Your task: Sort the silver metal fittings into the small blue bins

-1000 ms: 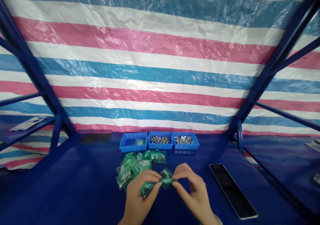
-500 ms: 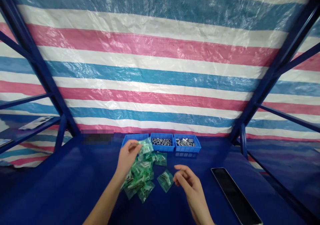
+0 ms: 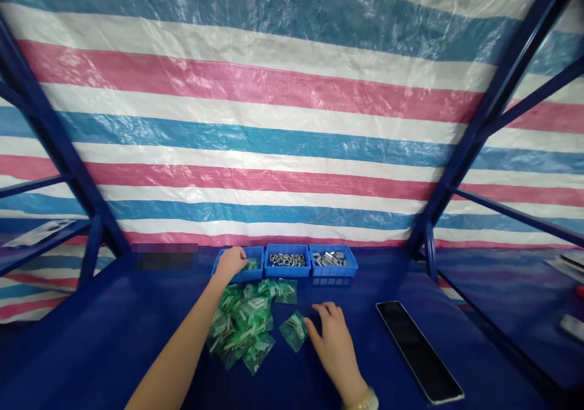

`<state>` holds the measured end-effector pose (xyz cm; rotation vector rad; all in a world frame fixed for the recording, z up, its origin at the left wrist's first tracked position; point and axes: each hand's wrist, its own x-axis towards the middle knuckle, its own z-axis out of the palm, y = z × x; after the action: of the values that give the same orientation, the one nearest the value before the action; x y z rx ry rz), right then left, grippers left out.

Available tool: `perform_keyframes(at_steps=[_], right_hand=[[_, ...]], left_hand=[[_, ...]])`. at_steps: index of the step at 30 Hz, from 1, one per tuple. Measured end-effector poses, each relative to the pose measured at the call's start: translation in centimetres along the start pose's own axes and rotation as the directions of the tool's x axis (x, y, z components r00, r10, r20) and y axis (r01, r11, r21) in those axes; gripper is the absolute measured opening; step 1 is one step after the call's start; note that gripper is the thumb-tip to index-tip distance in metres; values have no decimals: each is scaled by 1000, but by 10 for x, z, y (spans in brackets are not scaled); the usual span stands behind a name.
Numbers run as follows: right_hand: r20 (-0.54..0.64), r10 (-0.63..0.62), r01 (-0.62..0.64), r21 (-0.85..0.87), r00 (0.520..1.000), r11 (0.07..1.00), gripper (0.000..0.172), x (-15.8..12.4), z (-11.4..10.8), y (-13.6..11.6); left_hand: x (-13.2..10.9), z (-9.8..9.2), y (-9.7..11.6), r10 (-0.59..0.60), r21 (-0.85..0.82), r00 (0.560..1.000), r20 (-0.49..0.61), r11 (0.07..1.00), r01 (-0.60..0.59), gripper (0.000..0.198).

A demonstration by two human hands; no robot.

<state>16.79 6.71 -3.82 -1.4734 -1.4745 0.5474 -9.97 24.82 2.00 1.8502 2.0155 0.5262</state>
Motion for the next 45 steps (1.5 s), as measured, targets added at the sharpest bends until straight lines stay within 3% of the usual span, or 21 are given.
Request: perform_keyframes(at_steps=[3,5,9,12,15,17,20,21,23,26,29,31,32,33,34,35,37,38,39,41,45], right_hand=[[22,-44,48,-252,999,966,25,-2,11,-2],[38,-32,41,-271,999,962,23,-2,14,-3],[79,66,-71,55,995,996,18,1,12,-3],[126,95,-120,210,987,970,14,2,10,-5],[174,125,-180,349,977,920,14,-1,8,-14],[233,172,-273,532,957,802,19,-5,6,-22],[356,211,-414,778,910,472,31,-12,1,-34],[377,208,-430,804,903,410,33,-13,-1,-37],[361,204,-414,804,910,427,33,-14,-4,-39],[322,184,-370,762,928,531,29,-13,-10,-37],[329,122,-326,689,937,647,22,-11,-16,-36],[304,61,-247,624,951,741,13,-9,-22,-37],[277,23,-187,584,961,790,8,-9,-25,-38],[240,-35,-103,540,970,835,7,-8,-28,-39],[194,-116,6,491,974,871,11,-7,-31,-40],[144,-217,136,433,966,891,16,-7,-34,-41],[48,-437,404,301,898,864,24,-6,-39,-41],[12,-525,508,235,851,829,27,-6,-41,-41],[-18,-587,581,176,809,795,29,-6,-42,-41],[-58,-653,655,97,755,749,31,-6,-43,-41],[-87,-693,698,48,716,715,32,-5,-45,-45]], left_hand=[[-10,-5,3,8,-1,998,-63,1000,-9,29],[-24,-10,9,22,-40,990,-142,999,-28,28],[-73,-5,28,99,-211,955,-279,964,-161,21],[-122,16,45,205,-385,953,-223,880,-279,19],[-164,40,57,248,-536,958,-143,795,-285,26],[-182,51,62,206,-701,977,-63,688,-190,33],[-195,57,64,137,-869,988,69,496,-8,34],[-197,56,64,106,-885,991,76,465,19,31],[-198,55,62,23,-900,998,52,434,37,27],[-199,54,58,-47,-898,999,23,437,41,28],[-203,50,54,12,-865,1000,-11,501,-15,21],[-205,43,54,124,-811,986,-109,563,-161,11],[-206,39,55,221,-759,958,-184,587,-282,5],[-207,34,56,345,-681,898,-272,591,-433,6],[-207,29,56,477,-572,802,-360,566,-594,11],[-207,24,57,599,-442,678,-425,516,-733,17],[-207,19,56,758,-187,435,-486,395,-899,25],[-207,18,55,790,-91,353,-501,358,-929,26],[-207,18,53,802,-21,304,-514,343,-939,25],[-209,21,49,803,57,257,-538,339,-939,22],[-211,26,45,780,128,230,-582,367,-921,24]])
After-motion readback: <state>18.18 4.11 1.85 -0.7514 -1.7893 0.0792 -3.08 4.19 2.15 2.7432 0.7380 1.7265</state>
